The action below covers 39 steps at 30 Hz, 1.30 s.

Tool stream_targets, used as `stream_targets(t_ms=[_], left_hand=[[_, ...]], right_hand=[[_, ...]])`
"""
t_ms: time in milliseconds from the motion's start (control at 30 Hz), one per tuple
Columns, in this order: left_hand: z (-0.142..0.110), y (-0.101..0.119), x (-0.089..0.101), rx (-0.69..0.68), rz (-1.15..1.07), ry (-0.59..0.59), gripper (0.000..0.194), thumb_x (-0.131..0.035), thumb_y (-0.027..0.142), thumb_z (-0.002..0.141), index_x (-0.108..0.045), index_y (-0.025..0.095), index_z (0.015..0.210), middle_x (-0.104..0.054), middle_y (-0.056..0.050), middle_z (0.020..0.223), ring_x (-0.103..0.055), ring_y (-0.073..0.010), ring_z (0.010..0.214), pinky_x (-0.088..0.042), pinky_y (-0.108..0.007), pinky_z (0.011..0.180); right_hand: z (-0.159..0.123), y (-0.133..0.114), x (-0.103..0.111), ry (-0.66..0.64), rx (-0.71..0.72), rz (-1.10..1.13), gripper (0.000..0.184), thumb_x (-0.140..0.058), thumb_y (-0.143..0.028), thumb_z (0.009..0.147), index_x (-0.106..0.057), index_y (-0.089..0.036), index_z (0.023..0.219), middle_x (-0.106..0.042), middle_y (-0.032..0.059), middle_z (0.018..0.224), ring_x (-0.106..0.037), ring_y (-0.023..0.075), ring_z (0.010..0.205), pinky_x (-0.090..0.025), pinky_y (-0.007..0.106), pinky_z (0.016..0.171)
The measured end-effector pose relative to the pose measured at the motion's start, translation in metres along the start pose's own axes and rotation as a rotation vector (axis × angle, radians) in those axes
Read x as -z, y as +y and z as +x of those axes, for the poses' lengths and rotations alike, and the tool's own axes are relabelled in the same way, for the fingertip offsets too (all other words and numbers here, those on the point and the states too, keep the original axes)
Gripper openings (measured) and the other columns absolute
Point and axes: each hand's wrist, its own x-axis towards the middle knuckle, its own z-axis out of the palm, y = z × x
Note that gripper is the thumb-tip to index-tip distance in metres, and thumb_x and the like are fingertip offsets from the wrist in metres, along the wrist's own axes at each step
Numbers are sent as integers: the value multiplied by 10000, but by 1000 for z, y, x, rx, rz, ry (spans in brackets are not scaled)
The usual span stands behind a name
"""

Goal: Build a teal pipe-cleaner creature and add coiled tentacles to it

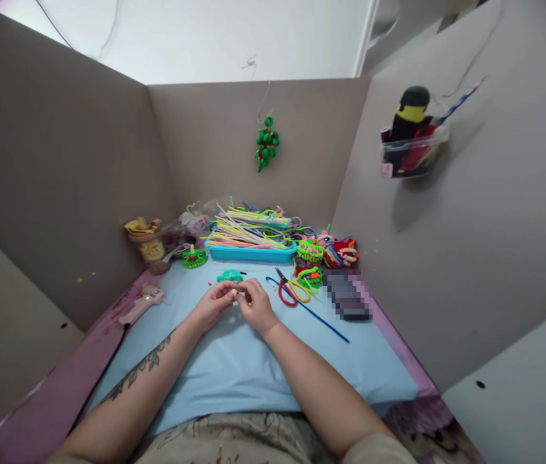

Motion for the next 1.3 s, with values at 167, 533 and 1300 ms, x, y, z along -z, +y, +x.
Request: stream_targets(t_ms=[167,533,1300], left_hand=[[1,1,3,-18,-39,-27,347,-735,322,678,-591,170,955,-555,11,747,-457,-74,588,-328,-202,562],[2,-1,6,82,-83,4,405,-780,243,594,-599,132,940,-546,43,574,-429,-54,496,-287,-195,525],[-2,3,3,181,-123,19,445,-776,313,615,-528,174,957,-604,5,683,-574,-114,612,-400,-210,558]], right_hand=[[3,0,2,-54,35,14,143,-513,-219,859,-625,-220,948,-557,48,848,-521,162,744,-439,277,622],[0,-2,4,-82,77,-19,105,-503,-166,849,-602,-200,837,-571,44,796,-543,182,805,-453,320,741],[6,1,8,-98,66,11,101,-566,-170,819,-645,-202,765,-618,36,723,-571,175,746,-476,306,698]])
